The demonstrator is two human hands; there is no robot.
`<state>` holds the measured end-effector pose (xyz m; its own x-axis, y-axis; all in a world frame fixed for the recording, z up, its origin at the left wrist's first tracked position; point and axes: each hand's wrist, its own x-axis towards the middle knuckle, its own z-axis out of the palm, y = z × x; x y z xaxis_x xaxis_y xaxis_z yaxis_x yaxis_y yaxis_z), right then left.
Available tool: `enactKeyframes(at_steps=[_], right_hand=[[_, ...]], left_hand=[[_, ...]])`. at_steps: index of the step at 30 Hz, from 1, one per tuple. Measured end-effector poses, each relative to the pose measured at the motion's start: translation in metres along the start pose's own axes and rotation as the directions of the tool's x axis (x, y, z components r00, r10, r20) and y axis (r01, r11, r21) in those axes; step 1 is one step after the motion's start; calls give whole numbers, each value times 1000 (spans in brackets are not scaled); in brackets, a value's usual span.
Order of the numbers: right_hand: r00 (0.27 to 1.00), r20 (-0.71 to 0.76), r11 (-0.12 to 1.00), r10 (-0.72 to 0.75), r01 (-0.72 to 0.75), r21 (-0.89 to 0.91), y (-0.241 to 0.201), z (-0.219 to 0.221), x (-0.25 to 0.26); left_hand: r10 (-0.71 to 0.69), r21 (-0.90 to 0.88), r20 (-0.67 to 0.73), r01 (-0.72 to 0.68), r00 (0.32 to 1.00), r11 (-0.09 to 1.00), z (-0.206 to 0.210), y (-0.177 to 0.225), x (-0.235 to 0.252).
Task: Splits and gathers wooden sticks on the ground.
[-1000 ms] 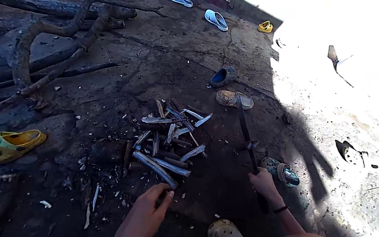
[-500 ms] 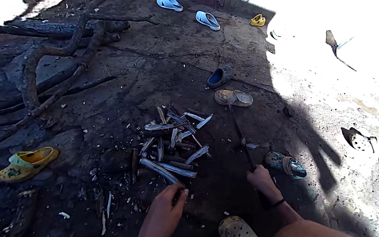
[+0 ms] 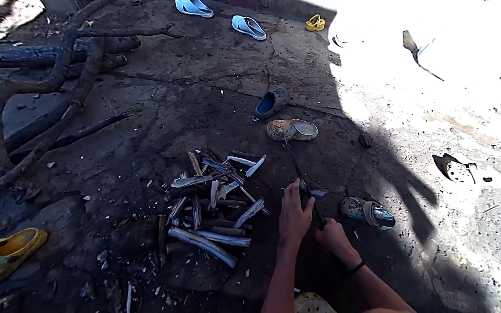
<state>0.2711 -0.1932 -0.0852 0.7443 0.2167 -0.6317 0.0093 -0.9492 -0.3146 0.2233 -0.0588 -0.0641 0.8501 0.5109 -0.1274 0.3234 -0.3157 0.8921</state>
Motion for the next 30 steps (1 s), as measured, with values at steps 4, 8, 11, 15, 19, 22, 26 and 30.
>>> enactKeyframes(at_steps=[4, 8, 11, 15, 19, 22, 26, 30], right_hand=[[999, 47, 998, 14, -16, 57, 4, 4, 1], [989, 140, 983, 36, -61, 175, 8, 5, 2], [971, 232, 926, 57, -138, 350, 18, 19, 1], [972, 233, 872, 22, -133, 472, 35, 30, -7], [971, 227, 810, -73, -75, 581, 39, 16, -31], [978, 121, 673, -171, 27, 739, 29, -8, -45], [967, -93, 456, -237, 195, 868, 28, -39, -60], [945, -229, 377, -232, 304, 875, 45, -55, -64]], left_hand=[[-8, 12, -100, 10, 995, 1000, 10, -8, 29], [41, 68, -178, -30, 983, 997, 10, -9, 22], [-15, -50, -321, -1, 947, 999, 5, -22, 13], [-1, -178, -493, -99, 870, 979, -21, -27, -1], [97, -188, -552, -237, 828, 953, -34, -6, -6], [92, -159, -434, -176, 896, 971, -24, 1, 13], [-53, -26, -175, 50, 983, 998, 24, 16, 38], [-179, -23, 45, 180, 983, 983, 61, 19, 44]])
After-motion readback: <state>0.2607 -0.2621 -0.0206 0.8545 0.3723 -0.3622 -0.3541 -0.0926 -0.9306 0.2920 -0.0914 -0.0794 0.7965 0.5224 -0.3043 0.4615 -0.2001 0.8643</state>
